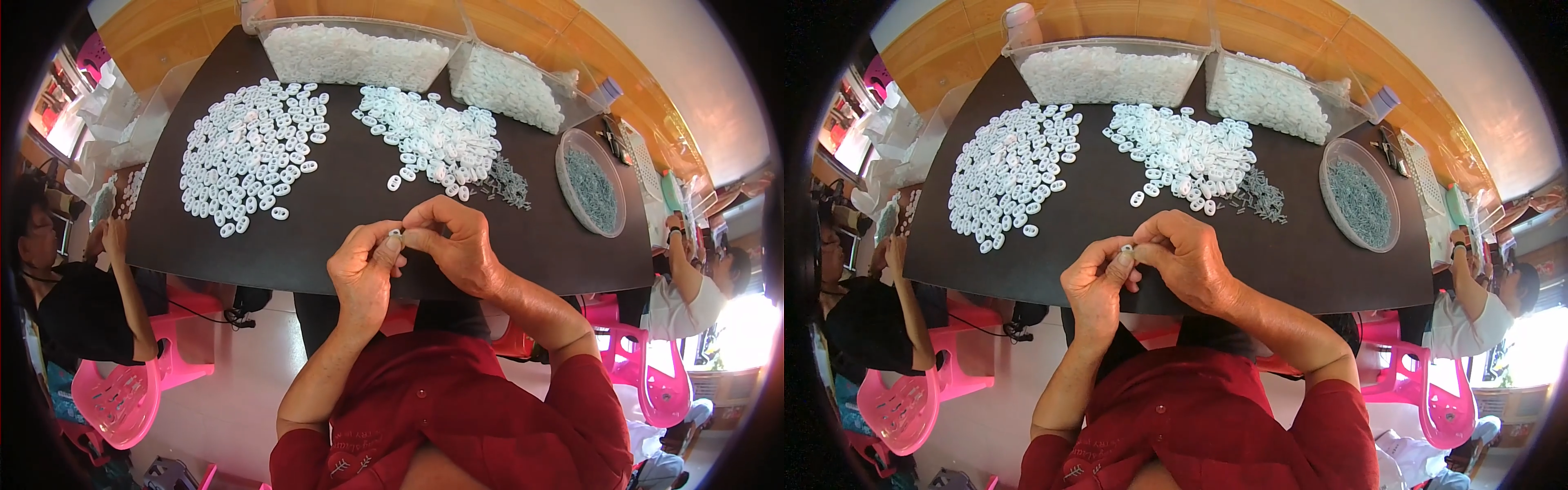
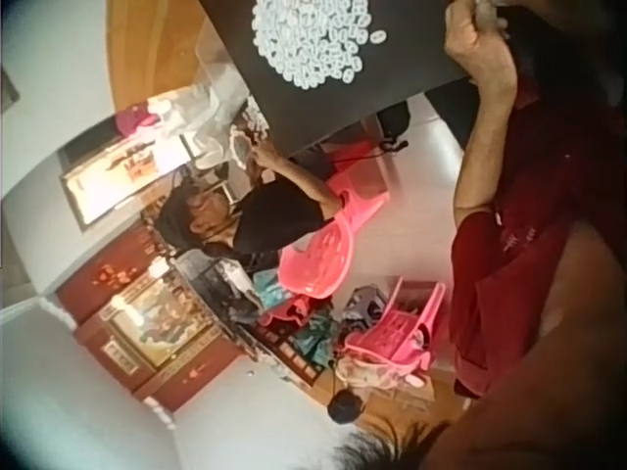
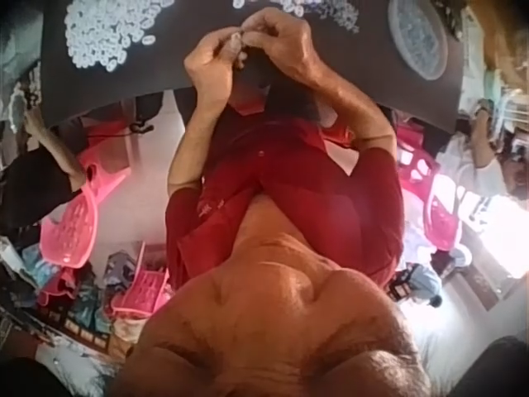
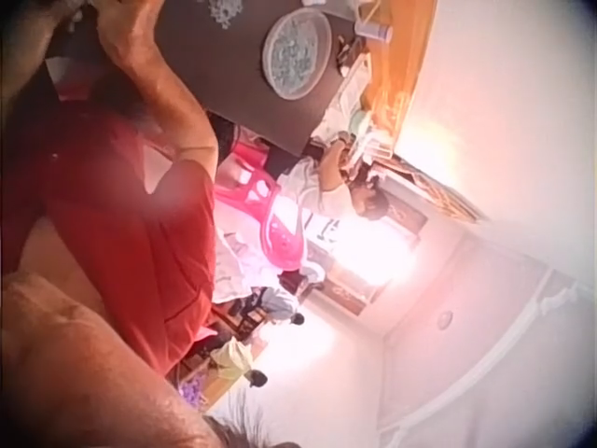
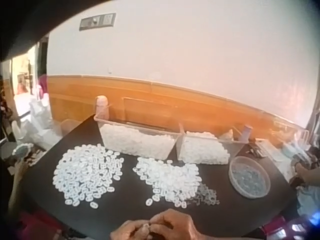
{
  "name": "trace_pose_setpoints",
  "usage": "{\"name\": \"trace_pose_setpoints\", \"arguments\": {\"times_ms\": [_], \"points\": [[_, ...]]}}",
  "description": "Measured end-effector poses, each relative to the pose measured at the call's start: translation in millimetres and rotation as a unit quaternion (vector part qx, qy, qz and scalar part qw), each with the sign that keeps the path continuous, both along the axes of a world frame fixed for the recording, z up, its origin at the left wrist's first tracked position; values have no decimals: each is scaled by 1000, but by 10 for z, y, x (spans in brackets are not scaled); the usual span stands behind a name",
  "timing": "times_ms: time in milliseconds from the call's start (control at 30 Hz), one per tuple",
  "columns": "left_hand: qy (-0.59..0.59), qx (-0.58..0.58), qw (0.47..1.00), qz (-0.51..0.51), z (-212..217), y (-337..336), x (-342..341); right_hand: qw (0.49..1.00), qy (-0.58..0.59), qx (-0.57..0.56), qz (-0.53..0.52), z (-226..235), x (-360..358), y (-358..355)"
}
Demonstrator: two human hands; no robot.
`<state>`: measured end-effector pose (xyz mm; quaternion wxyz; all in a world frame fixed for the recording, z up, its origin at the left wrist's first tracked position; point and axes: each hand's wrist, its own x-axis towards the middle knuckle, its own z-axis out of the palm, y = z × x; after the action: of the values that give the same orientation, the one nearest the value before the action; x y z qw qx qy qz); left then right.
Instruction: Assembling small white plastic components by manually inserting pins or connecting parts at a shared workstation.
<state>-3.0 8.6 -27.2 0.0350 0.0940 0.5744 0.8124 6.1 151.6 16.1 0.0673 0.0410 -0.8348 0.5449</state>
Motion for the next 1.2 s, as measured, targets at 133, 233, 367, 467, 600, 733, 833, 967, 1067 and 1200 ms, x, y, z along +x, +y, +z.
{"name": "trace_pose_setpoints", "arguments": {"times_ms": [133,233,367,467,600,733,833,967,1067,1200], "points": [[-73,98,993,6,16,-35,-48,987,122,106,14,-21,-234,141],[-62,74,995,22,25,-48,-99,923,244,296,23,-36,-523,279],[-55,83,995,28,-3,-46,-89,852,309,414,83,-157,-723,223],[-52,82,995,34,-6,-47,-94,828,304,456,119,-172,-779,219],[-57,90,994,22,-4,-48,-110,834,300,448,120,-151,-779,204],[-69,87,994,18,13,-58,-114,875,267,386,115,-157,-689,205],[-78,80,994,15,38,-61,-122,972,114,183,98,-82,-574,232],[-86,78,993,9,49,-81,-130,986,-87,-107,91,-35,-471,297],[-97,74,992,7,83,-70,-112,969,-141,-182,85,-33,-409,307],[-86,74,994,2,105,-49,-93,962,-157,-219,47,-17,-373,223]]}}
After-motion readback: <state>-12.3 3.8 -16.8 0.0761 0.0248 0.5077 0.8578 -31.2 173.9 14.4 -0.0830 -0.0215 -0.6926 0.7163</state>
